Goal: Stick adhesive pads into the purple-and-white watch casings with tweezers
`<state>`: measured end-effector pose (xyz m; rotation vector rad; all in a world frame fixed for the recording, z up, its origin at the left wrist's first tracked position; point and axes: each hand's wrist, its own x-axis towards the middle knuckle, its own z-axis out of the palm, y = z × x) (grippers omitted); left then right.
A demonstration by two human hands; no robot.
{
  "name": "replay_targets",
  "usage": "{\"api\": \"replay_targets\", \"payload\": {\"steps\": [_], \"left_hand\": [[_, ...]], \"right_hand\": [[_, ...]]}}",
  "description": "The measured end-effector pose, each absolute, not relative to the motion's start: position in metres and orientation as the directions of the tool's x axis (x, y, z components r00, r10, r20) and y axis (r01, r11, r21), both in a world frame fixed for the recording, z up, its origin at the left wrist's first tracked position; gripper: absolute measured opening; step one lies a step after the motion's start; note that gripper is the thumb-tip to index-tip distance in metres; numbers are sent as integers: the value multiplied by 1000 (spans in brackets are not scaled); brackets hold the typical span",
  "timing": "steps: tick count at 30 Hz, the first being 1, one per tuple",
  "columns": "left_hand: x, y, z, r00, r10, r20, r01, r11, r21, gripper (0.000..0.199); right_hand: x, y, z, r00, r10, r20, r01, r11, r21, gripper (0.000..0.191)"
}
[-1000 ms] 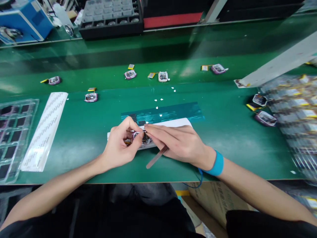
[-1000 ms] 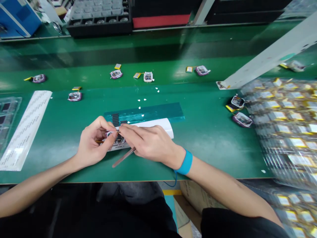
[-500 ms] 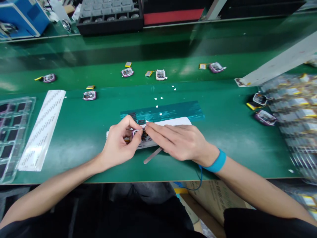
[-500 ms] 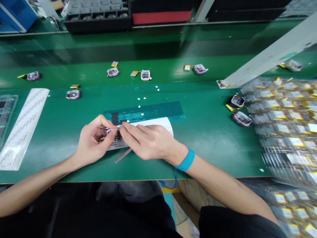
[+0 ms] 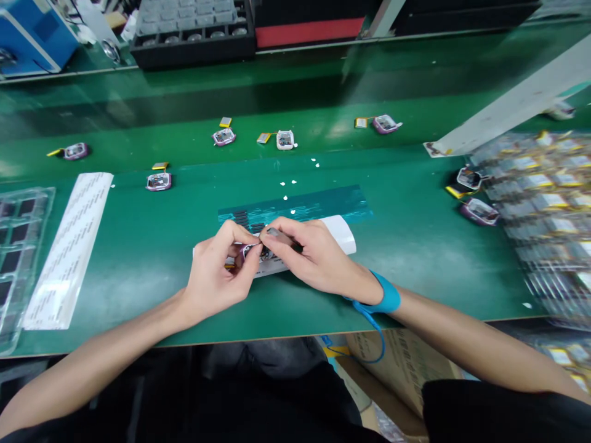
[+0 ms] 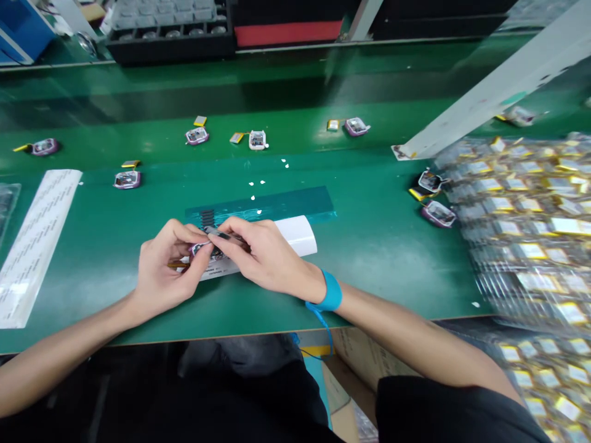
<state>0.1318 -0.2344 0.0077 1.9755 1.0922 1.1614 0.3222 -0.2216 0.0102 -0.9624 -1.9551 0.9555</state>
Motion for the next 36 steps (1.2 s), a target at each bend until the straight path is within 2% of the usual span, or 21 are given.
{"api": "replay_targets", "payload": {"steps": [4,10,13,15,19,21,23,26,30,33,36], "left_hand": [[133,-235,8,267,854,445,346,-517,783,15],[133,-237,8,267,839,474,352,-543,762,15],[133,-238,7,266,849,457,353,-527,773,14],[134,-239,8,262,872,413,328,-483,812,15],[135,-239,11,345,891,297,276,-398,875,21],[135,-239,13,404,874,270,301,-406,862,17],[135,-238,14,444,852,279,338,-447,828,13],[133,-236,14,480,827,294,378,-497,781,12],[132,-233,10,502,839,208,423,-449,787,11],[132,-232,6,508,854,108,425,-358,831,11],[133,-231,4,507,860,61,443,-320,838,12]], "right_hand": [[322,-222,12,-438,858,267,277,411,-868,31],[318,-225,8,-391,874,288,249,402,-881,27],[317,-226,6,-324,917,234,194,307,-932,31],[320,-224,8,-339,919,199,155,263,-952,32],[335,-214,13,-409,850,331,209,441,-873,47],[345,-206,16,-367,821,438,228,535,-813,52],[354,-198,19,-287,827,483,278,555,-784,58],[365,-184,23,-242,910,336,369,407,-836,65],[375,-169,28,-345,937,-48,218,30,-976,58],[383,-162,27,-356,897,-261,139,-225,-964,49],[387,-159,27,-363,850,-382,193,-332,-923,40]]}}
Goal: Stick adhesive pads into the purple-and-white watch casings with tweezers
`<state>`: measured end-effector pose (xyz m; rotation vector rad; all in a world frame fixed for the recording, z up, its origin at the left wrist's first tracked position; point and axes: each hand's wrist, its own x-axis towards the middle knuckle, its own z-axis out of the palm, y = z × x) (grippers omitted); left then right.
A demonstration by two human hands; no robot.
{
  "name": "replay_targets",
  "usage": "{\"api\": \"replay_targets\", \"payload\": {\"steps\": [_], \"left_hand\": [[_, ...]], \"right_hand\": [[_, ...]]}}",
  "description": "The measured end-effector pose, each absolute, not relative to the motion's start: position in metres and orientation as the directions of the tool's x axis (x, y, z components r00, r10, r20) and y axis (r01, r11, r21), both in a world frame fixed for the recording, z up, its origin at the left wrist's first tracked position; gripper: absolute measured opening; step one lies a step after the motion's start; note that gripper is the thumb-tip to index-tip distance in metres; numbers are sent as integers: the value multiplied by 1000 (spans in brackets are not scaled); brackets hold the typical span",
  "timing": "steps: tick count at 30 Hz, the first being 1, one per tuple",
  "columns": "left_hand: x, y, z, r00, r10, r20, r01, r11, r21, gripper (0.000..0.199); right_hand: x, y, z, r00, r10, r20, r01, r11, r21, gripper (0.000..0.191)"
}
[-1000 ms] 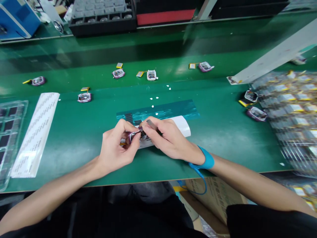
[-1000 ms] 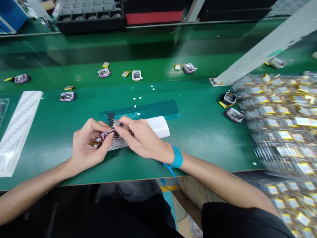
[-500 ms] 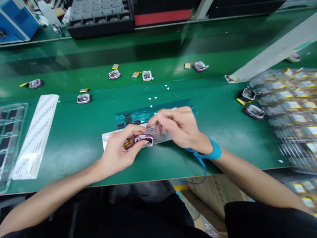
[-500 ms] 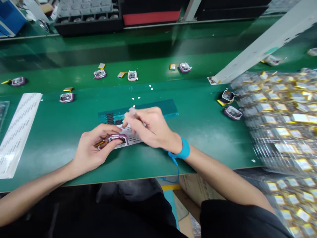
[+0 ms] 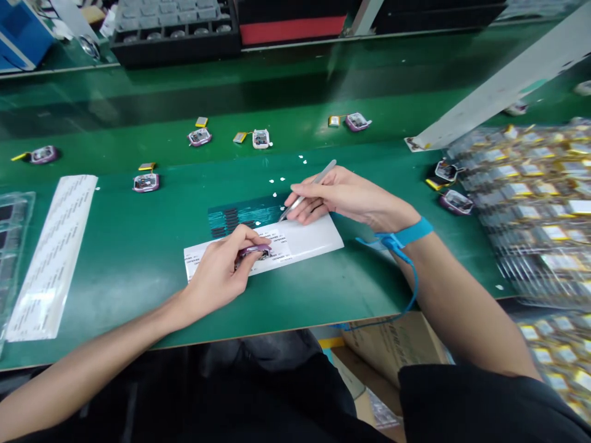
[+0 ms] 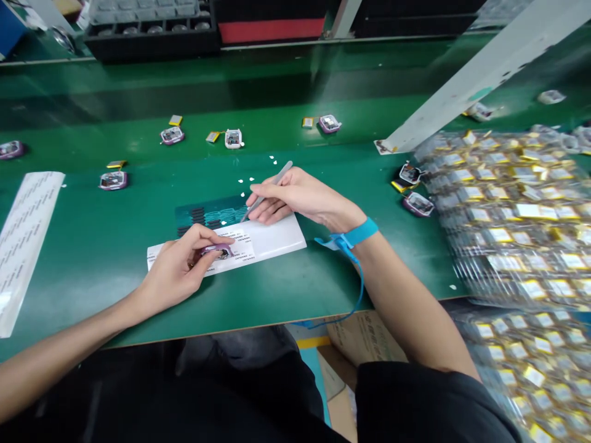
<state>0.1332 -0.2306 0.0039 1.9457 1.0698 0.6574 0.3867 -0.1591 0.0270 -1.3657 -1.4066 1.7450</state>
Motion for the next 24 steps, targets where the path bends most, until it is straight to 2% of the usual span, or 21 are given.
{"api": "replay_targets", "payload": {"steps": [4,8,12,18,24], "left_hand": [[134,-231,3,496,867,38,455,-298,839,12],[135,-233,3,494,868,48,474,-316,822,12],[135,-233,2,495,867,62,483,-334,809,13],[135,-233,2,493,867,78,479,-345,807,12],[134,-229,2,501,859,102,465,-367,806,13]], "right_hand": [[385,-158,31,-370,800,-472,326,-364,-872,30],[382,-157,30,-358,790,-497,362,-374,-854,28],[382,-155,20,-395,789,-470,318,-363,-876,32],[388,-152,7,-537,771,-341,215,-265,-940,43],[393,-150,10,-572,748,-337,184,-284,-941,42]]}}
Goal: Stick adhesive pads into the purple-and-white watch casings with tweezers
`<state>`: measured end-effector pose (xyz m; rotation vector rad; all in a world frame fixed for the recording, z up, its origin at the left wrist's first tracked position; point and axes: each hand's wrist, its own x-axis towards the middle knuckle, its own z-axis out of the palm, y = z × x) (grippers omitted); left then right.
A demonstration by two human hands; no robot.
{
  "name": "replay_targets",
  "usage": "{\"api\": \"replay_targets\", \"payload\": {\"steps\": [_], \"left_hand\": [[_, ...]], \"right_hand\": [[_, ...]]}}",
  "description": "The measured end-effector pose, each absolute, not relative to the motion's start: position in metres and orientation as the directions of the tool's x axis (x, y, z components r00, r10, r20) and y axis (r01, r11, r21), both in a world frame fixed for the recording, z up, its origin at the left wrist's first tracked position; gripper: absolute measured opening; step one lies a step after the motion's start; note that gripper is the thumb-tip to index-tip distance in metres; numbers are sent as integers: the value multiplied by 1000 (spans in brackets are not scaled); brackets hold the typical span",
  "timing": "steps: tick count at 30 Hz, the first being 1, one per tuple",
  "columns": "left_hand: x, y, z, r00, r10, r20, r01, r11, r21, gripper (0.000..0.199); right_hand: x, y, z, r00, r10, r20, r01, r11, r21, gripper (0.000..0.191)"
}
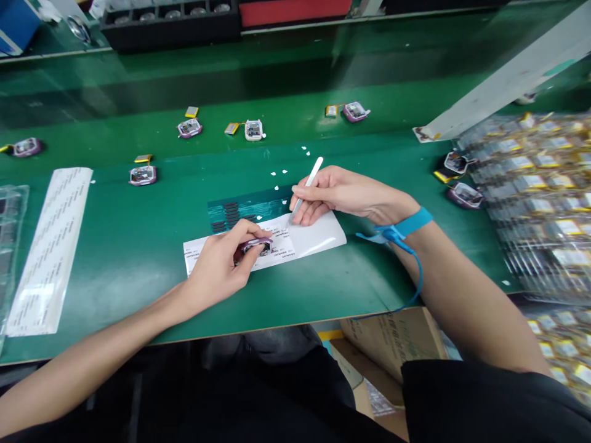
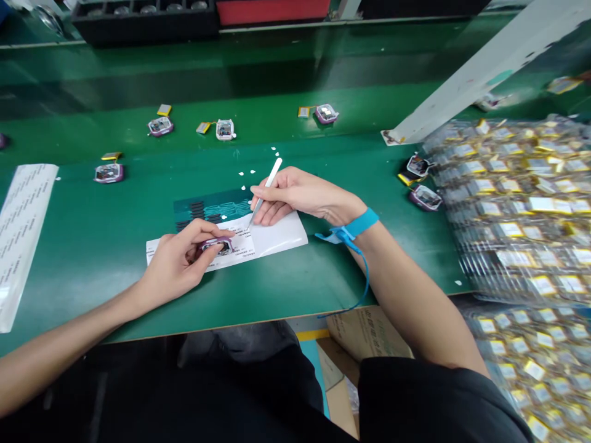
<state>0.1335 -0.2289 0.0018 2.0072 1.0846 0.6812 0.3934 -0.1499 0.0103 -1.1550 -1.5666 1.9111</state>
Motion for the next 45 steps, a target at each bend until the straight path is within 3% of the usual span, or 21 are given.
{"api": "replay_targets", "payload": {"steps": [5,10,12,15,18,22,45], "left_hand": [[133,-228,1,511,844,161,453,-424,784,15],[131,-232,19,326,896,300,332,-406,851,8],[129,-230,26,251,943,217,279,-285,917,8],[126,-223,30,286,958,-8,160,-40,986,14],[125,-220,27,409,896,-174,90,150,985,24],[127,-224,22,489,842,-228,55,231,971,45],[131,-229,20,487,851,-197,103,168,980,42]], "right_hand": [[398,-152,19,-487,824,-290,175,-234,-956,53],[381,-168,28,-275,961,-37,32,-29,-999,44],[369,-179,32,-218,975,50,6,53,-999,43],[352,-195,34,-202,973,110,-25,107,-994,37],[344,-204,33,-215,972,92,-46,84,-995,33],[340,-210,30,-292,956,14,-18,9,-1000,33],[337,-211,32,-377,924,56,106,103,-989,40]]}}
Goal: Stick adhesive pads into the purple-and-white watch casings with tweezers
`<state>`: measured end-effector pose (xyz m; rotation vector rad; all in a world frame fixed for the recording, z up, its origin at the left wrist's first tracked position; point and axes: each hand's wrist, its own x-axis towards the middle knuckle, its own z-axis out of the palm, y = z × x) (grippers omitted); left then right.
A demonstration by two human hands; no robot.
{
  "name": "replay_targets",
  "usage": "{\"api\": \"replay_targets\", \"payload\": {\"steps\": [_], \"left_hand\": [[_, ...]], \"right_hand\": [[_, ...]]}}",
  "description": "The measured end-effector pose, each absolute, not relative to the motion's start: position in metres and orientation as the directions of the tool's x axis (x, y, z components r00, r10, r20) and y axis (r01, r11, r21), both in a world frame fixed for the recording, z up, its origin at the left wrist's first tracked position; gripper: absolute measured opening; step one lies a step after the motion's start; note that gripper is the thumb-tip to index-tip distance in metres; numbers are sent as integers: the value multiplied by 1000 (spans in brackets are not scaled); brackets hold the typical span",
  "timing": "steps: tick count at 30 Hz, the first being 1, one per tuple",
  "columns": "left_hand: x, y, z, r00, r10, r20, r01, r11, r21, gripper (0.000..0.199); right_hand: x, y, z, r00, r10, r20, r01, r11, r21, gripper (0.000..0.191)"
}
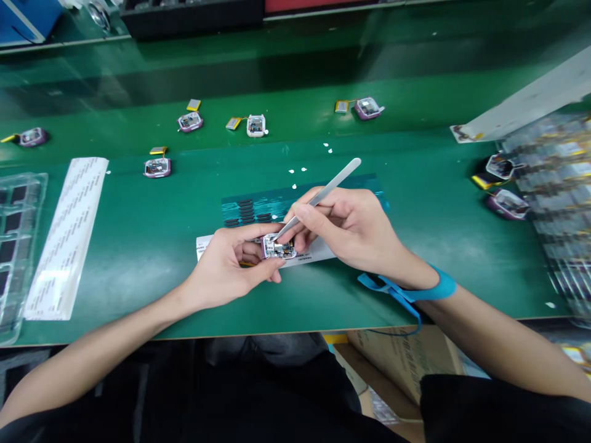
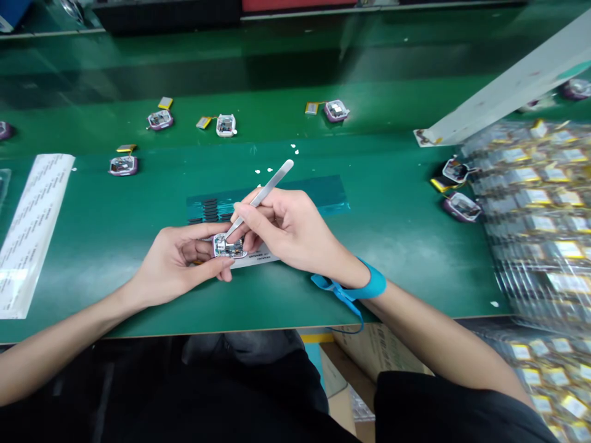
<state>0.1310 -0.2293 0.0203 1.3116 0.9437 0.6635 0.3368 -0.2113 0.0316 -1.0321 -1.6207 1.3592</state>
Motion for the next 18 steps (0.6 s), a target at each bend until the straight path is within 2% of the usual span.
{"api": "replay_targets", "payload": {"steps": [6,9,12,15,16,18], "left_hand": [[131,-229,19,487,856,-174,107,139,984,38],[131,-230,16,468,866,-178,91,153,984,29],[131,-229,18,461,869,-181,90,157,983,23],[126,-221,26,394,909,-136,89,110,990,25],[124,-216,28,344,933,-109,89,83,993,23],[117,-205,31,229,972,-43,89,23,996,16]], "right_hand": [[338,-213,28,-393,917,71,101,120,-988,37],[338,-215,29,-416,901,120,151,199,-968,31],[340,-215,30,-380,875,301,146,378,-914,21],[343,-211,29,-176,814,554,125,577,-807,15],[345,-208,28,-128,793,596,166,609,-776,14],[347,-202,24,-157,790,593,290,611,-737,13]]}}
